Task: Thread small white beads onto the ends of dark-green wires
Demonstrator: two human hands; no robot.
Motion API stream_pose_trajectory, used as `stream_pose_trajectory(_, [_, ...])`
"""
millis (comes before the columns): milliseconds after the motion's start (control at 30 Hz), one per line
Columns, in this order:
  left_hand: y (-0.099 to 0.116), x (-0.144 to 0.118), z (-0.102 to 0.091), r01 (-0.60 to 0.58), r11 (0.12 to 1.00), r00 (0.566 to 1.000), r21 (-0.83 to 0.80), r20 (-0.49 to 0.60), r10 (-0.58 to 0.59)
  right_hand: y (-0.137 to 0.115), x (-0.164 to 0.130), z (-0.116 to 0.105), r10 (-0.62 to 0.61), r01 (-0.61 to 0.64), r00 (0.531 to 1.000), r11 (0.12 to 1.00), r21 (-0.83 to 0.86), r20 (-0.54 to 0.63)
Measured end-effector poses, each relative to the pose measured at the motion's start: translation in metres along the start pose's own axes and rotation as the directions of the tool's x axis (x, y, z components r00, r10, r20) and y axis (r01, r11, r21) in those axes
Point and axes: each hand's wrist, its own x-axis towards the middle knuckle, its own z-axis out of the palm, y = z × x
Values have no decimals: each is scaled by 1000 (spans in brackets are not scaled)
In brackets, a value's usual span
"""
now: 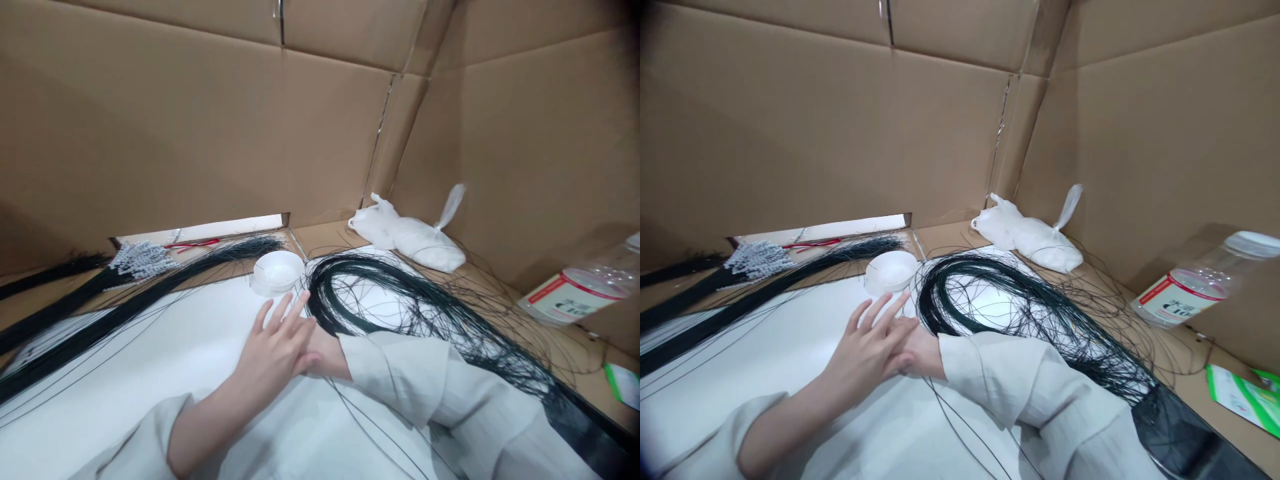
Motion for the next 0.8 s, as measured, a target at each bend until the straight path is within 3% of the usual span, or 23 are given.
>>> stream_pose_trajectory(100, [4, 1, 3, -73, 997, 997, -31, 16, 73, 4, 3, -3, -52, 88, 984, 974, 209, -171])
stream_pose_trajectory(167, [1, 4, 1, -71, 997, 997, -40, 36, 72, 10, 12, -15, -208, 236, 970, 922, 306, -122])
stream_pose_trajectory(200, [-4, 6, -1, -39, 999, 998, -33, 45, 40, 12, 19, -23, -331, 297, 942, 901, 315, 59])
stream_pose_trajectory(233, [-12, 9, -4, 4, 1000, 998, -23, 55, -3, 14, 27, -33, -433, 347, 850, 889, 298, 301])
stream_pose_trajectory(300, [-32, 16, -12, 100, 995, 992, -20, 77, -98, 15, 42, -52, -456, 396, 753, 890, 227, 474])
stream_pose_trajectory(333, [-45, 22, -16, 157, 987, 985, -44, 76, -154, 13, 49, -60, -383, 482, 665, 876, 25, 641])
stream_pose_trajectory(367, [-57, 28, -19, 206, 974, 976, -99, 88, -197, 11, 54, -66, -283, 549, 605, 825, -132, 744])
stream_pose_trajectory(400, [-70, 35, -21, 238, 956, 968, -171, 124, -219, 8, 58, -70, -198, 592, 580, 769, -241, 790])
stream_pose_trajectory(500, [-98, 63, -17, 336, 922, 904, -194, 340, -258, 2, 62, -72, -72, 604, 615, 683, -411, 785])
stream_pose_trajectory(667, [-119, 111, 19, 308, 931, 801, -196, 582, -142, 7, 62, -67, 25, 524, 717, 639, -563, 696])
stream_pose_trajectory(800, [-127, 129, 47, 307, 938, 708, -164, 698, -110, 8, 64, -69, 33, 523, 710, 644, -558, 703])
